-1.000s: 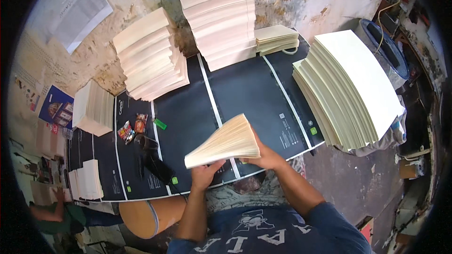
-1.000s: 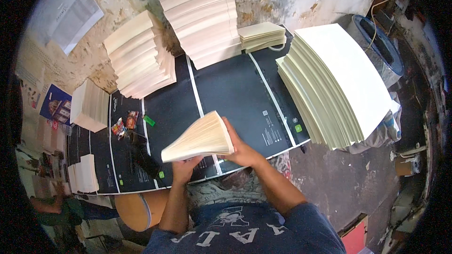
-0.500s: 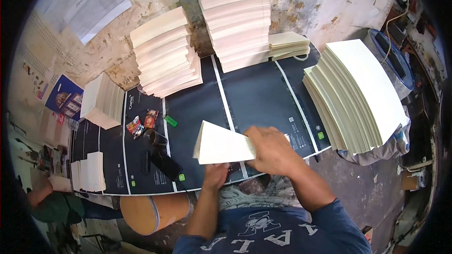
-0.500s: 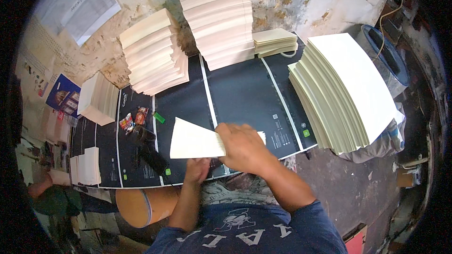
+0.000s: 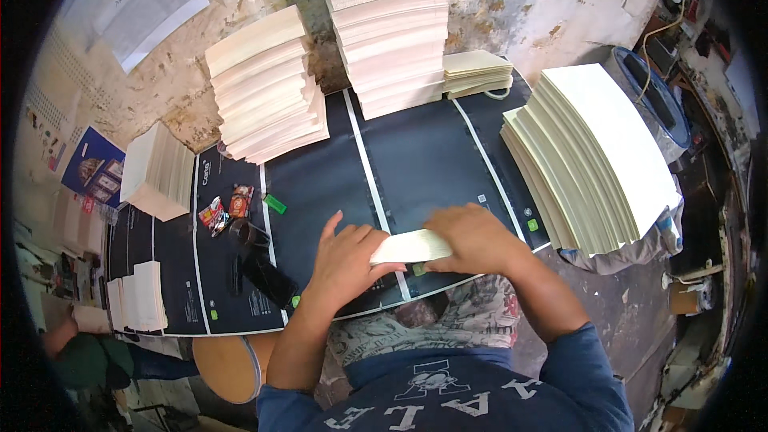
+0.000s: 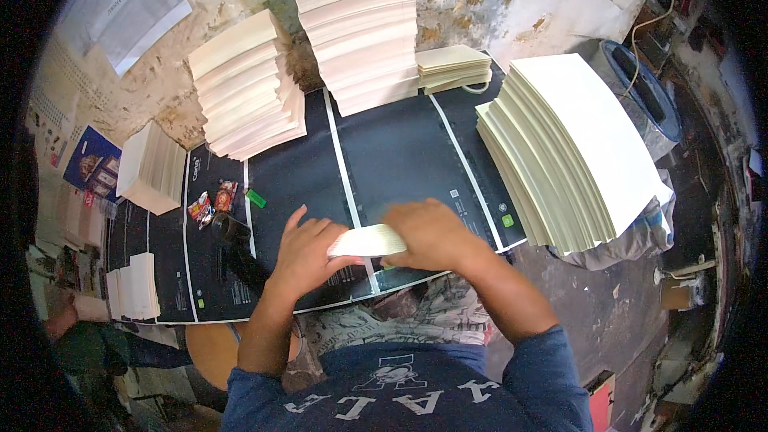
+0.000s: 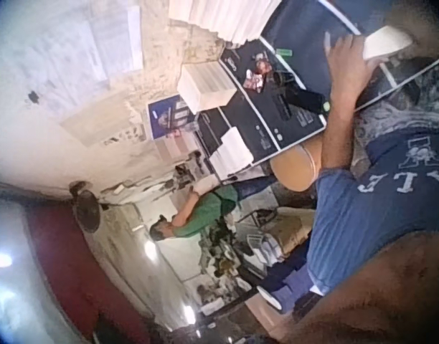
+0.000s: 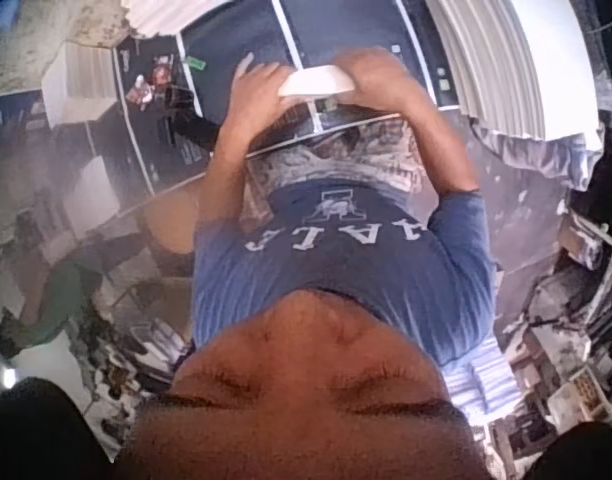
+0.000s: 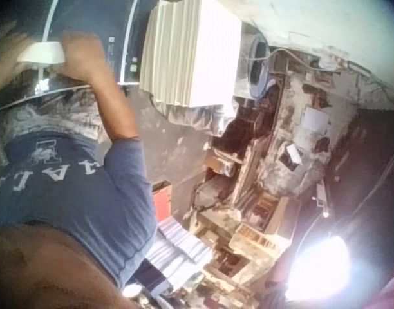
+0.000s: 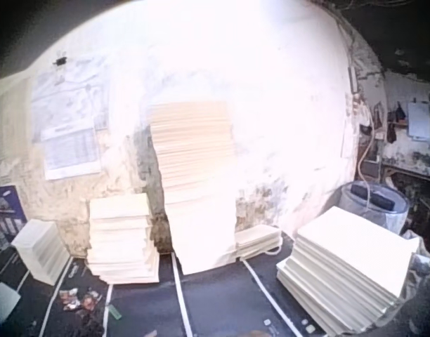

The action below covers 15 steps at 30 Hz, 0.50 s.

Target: The person sorts through a stack of paper by bending the stack to fan out the pages and then moving individual sheets into a new pile.

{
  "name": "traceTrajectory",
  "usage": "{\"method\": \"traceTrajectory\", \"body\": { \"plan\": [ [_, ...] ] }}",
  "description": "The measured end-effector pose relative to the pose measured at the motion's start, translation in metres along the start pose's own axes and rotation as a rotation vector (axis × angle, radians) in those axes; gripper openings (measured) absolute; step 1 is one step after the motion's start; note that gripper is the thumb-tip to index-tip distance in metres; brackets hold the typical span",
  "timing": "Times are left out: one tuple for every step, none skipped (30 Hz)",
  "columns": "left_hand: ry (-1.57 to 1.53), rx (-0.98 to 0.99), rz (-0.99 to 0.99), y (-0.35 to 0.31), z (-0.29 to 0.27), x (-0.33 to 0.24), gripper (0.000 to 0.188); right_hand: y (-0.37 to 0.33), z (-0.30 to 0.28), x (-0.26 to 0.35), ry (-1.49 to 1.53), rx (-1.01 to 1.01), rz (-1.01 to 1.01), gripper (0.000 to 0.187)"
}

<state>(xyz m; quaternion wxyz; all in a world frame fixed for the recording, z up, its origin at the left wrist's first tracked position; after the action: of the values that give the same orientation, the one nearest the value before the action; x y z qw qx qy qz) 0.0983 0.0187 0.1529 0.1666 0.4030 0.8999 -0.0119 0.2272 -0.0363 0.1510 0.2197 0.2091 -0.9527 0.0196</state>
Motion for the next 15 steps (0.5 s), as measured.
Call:
{"method": "traceTrajectory", "body": {
  "plan": [
    [-0.025,-0.026,0.004,-0.002,0.002,0.002,0.044,-0.003,-0.002,-0.002,0.003,-0.064,-0.026,0.046],
    [-0.015,-0.053,-0.004,-0.002,0.003,0.004,0.042,-0.004,0.001,-0.006,0.006,-0.127,-0.053,0.046],
    [-0.01,-0.074,-0.004,-0.002,0.004,0.003,0.04,-0.007,0.001,-0.009,0.008,-0.19,-0.069,0.045],
    [-0.004,-0.097,-0.005,-0.001,0.004,0.002,0.038,-0.009,0.003,-0.011,0.01,-0.2,-0.07,0.045],
    [-0.018,-0.111,0.004,-0.001,0.005,0.001,0.036,-0.011,0.005,-0.012,0.012,-0.21,-0.072,0.044],
    [-0.027,-0.129,0.016,0.0,0.004,-0.001,0.035,-0.012,0.005,-0.013,0.011,-0.226,-0.076,0.043],
    [-0.036,-0.147,0.028,0.0,0.002,-0.003,0.034,-0.014,0.004,-0.012,0.003,-0.241,-0.104,0.043],
    [-0.038,-0.141,0.032,0.0,0.002,-0.005,0.033,-0.016,0.002,-0.01,-0.006,-0.257,-0.132,0.043],
    [-0.039,-0.14,0.024,-0.003,0.001,-0.005,0.032,-0.014,0.0,-0.007,-0.014,-0.266,-0.171,0.043],
    [-0.04,-0.139,0.017,-0.005,0.001,-0.004,0.032,-0.018,-0.006,-0.01,-0.054,-0.265,-0.138,0.042],
    [-0.045,-0.156,0.019,-0.006,0.0,-0.004,0.031,-0.026,-0.017,-0.01,-0.093,-0.263,-0.106,0.041],
    [-0.054,-0.168,0.025,-0.007,0.0,-0.004,0.031,-0.034,-0.025,-0.012,-0.132,-0.261,-0.066,0.041],
    [-0.062,-0.181,0.03,-0.008,-0.001,-0.005,0.03,-0.04,-0.024,-0.019,-0.057,-0.284,-0.044,0.041],
    [-0.06,-0.191,0.031,-0.008,-0.001,-0.005,0.031,-0.046,-0.022,-0.026,0.018,-0.306,-0.023,0.041],
    [-0.056,-0.195,0.037,-0.008,0.0,-0.006,0.031,-0.052,-0.019,-0.031,0.097,-0.333,0.005,0.041]
  ]
}}
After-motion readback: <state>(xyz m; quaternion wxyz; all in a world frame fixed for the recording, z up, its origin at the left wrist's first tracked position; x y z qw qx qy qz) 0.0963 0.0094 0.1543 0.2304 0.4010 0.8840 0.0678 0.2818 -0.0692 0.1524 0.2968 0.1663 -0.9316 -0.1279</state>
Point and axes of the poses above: each hand's wrist, its own y-axis towards the middle knuckle, its own z-axis out of the palm, x = y × z, the point moved 9 cm from there along y, towards the middle knuckle, and after that the axes turned 14 degrees about -z, right-handed, at the moved point
